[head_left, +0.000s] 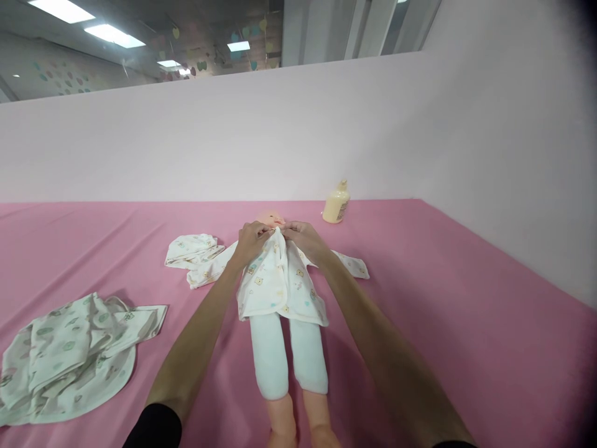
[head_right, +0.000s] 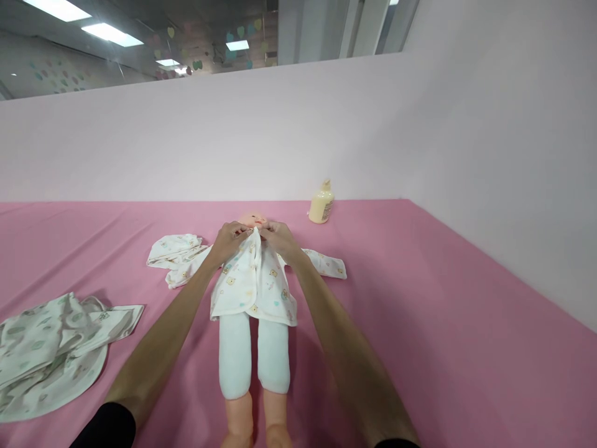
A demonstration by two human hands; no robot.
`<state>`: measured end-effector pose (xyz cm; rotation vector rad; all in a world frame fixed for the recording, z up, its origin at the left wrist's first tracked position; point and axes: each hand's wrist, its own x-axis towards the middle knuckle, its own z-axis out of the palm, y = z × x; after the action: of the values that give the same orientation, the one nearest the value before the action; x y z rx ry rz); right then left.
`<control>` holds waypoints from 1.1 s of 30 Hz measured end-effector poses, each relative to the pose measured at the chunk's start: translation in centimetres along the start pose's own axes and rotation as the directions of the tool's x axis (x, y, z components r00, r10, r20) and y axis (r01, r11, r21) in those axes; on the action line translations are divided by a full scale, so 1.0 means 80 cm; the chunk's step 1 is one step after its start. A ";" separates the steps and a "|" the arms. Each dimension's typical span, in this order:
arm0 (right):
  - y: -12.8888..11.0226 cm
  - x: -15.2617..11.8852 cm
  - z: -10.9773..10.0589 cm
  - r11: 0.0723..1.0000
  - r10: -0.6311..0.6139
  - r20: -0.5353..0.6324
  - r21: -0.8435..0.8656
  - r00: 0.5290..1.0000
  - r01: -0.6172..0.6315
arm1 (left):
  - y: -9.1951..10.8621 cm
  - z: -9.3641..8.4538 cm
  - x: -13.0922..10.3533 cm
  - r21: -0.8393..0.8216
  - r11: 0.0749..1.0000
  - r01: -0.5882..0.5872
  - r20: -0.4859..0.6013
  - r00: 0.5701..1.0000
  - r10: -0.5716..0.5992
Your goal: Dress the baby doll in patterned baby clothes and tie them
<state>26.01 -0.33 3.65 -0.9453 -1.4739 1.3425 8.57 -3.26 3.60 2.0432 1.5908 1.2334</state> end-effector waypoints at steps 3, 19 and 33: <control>0.003 0.003 0.000 0.999 0.014 -0.019 0.033 1.000 -0.014 | 0.000 0.002 0.000 0.009 1.000 0.004 -0.005 1.000 -0.004; 0.014 0.007 0.010 0.999 -0.007 -0.127 0.049 0.992 0.014 | -0.007 0.013 0.001 0.020 1.000 -0.016 -0.066 0.998 0.017; 0.015 0.005 0.011 0.994 -0.098 -0.112 -0.058 0.989 0.092 | -0.003 0.013 0.003 0.126 0.991 -0.049 -0.038 0.998 0.055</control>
<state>25.02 -0.10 2.50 -0.9571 -1.4545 1.1668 9.17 -2.65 2.91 2.1615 1.6833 1.2296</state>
